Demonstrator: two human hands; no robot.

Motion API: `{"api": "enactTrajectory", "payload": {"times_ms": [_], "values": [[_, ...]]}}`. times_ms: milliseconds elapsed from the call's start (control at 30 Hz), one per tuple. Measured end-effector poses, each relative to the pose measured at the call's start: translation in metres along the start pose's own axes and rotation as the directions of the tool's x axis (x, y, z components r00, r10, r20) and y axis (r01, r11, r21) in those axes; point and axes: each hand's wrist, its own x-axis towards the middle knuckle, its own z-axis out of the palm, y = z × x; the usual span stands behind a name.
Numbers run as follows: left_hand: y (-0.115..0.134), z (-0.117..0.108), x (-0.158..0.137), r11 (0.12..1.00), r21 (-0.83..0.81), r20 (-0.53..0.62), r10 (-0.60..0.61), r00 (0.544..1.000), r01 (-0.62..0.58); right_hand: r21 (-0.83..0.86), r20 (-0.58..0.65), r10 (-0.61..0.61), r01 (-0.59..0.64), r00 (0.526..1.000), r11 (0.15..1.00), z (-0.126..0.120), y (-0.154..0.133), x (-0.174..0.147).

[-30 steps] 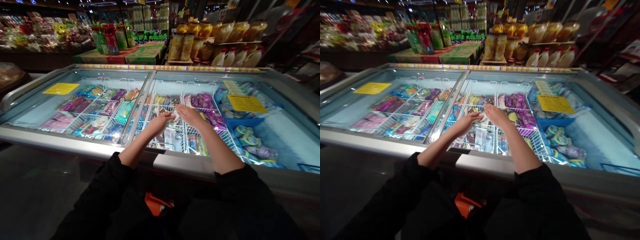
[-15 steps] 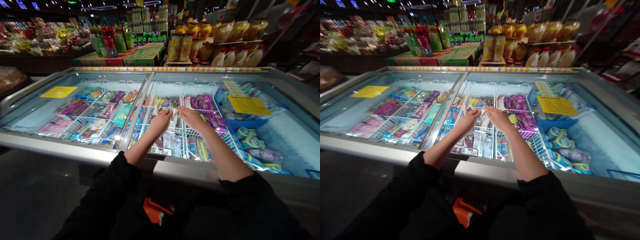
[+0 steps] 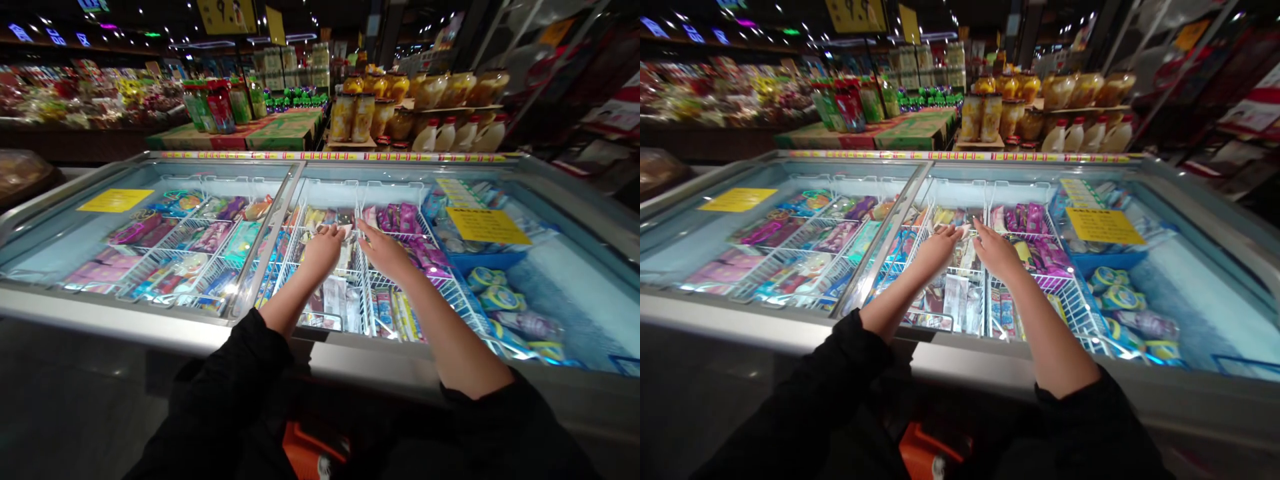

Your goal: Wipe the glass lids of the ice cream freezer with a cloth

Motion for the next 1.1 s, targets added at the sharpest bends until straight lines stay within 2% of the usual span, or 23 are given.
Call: {"api": "enactTrajectory", "payload": {"times_ms": [67,133,233,333,367,500,667,900,1000,1100], "values": [[-0.005,-0.004,-0.003,0.997,0.007,0.030,-0.082,0.996,0.082,0.012,-0.016,0.023,-0.023,1.000,1.000,-0.003,0.002,-0.002],[-0.004,-0.003,-0.015,0.994,0.021,0.035,-0.112,0.993,0.111,0.009,-0.025,0.011,-0.011,1.000,1.000,-0.003,0.003,0.000],[-0.001,0.003,-0.026,0.999,0.026,0.017,0.030,0.999,-0.031,-0.009,0.016,-0.072,0.072,0.997,0.997,0.006,0.004,0.007],[-0.008,0.005,-0.015,0.984,-0.018,0.026,0.177,0.984,-0.176,-0.032,0.061,-0.130,0.132,0.990,0.991,0.018,0.008,0.011],[-0.012,0.004,-0.009,0.984,-0.031,0.028,0.177,0.984,-0.176,-0.039,0.062,-0.132,0.135,0.989,0.990,0.021,0.010,0.011],[-0.027,-0.003,0.004,0.998,-0.039,0.027,0.052,0.998,-0.051,-0.042,0.042,-0.101,0.102,0.994,0.994,0.021,0.020,0.008],[-0.025,-0.002,-0.007,0.986,-0.061,0.059,0.157,0.986,-0.153,-0.087,0.050,-0.057,0.061,0.997,0.994,0.013,0.014,0.010],[-0.026,0.000,0.006,0.996,-0.036,0.020,0.082,0.996,-0.081,-0.083,0.044,-0.064,0.067,0.997,0.994,0.015,0.021,0.008],[-0.021,-0.002,-0.006,0.990,-0.054,0.063,0.137,0.989,-0.134,-0.077,0.012,-0.058,0.059,0.998,0.995,0.014,0.025,0.007],[-0.020,-0.004,-0.008,0.984,-0.066,0.087,0.173,0.981,-0.167,-0.105,0.041,-0.069,0.073,0.997,0.992,0.016,0.021,0.009]]}}
